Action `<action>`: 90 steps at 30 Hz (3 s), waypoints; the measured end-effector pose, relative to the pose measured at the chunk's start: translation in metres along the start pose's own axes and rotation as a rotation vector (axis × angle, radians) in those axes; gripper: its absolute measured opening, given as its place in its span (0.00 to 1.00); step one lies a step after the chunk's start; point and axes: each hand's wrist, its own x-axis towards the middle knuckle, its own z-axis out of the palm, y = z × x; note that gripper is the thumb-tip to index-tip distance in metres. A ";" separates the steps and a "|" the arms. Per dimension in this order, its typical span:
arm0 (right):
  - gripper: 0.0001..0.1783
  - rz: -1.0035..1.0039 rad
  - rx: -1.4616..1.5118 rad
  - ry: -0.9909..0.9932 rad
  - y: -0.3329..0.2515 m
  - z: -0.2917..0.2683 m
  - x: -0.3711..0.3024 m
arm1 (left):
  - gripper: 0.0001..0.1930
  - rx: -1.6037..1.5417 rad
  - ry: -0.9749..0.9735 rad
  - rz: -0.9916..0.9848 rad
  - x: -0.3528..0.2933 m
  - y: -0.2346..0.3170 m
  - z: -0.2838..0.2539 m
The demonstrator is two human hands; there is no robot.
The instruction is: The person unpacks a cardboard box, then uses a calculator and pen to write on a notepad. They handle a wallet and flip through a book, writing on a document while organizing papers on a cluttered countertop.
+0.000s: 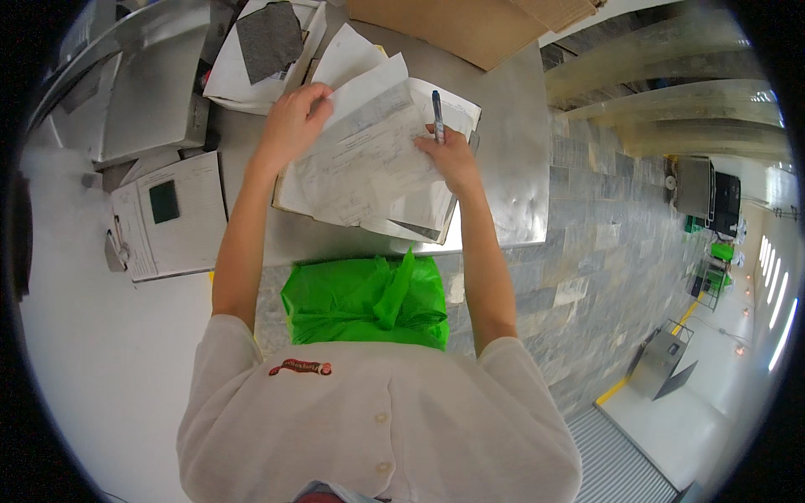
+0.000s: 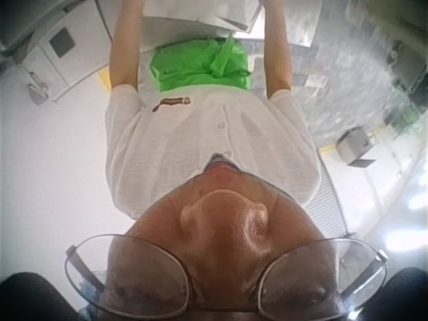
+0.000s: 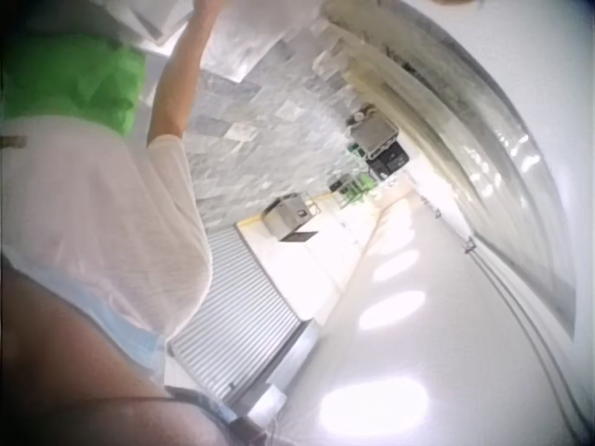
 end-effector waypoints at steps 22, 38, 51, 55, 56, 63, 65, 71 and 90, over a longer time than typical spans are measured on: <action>0.18 0.026 0.149 0.029 -0.009 0.018 0.026 | 0.12 -0.037 -0.181 0.083 0.018 -0.012 -0.016; 0.24 0.066 0.387 0.085 -0.034 0.037 0.041 | 0.24 0.190 -0.151 0.086 -0.051 0.005 0.055; 0.19 -0.178 -0.279 0.140 -0.007 0.024 0.025 | 0.27 0.186 -0.153 0.005 -0.041 0.005 0.048; 0.20 -0.363 -0.565 0.362 -0.002 0.028 0.023 | 0.29 0.190 -0.149 0.011 -0.041 0.003 0.050; 0.20 -0.368 -0.632 0.403 -0.008 0.030 0.018 | 0.30 0.190 -0.149 0.010 -0.042 0.003 0.050; 0.25 -0.143 -0.630 0.255 -0.021 0.018 0.015 | 0.32 0.255 -0.180 -0.002 -0.042 0.008 0.053; 0.26 -0.158 -0.637 0.275 -0.019 0.015 0.016 | 0.34 0.277 -0.194 0.012 -0.043 0.009 0.056; 0.28 -0.001 -0.625 0.174 -0.034 0.012 0.007 | 0.36 0.317 -0.167 0.057 -0.044 0.002 0.064; 0.15 -0.167 -0.169 0.216 -0.038 0.033 0.021 | 0.23 -0.002 -0.088 0.008 -0.024 -0.006 0.032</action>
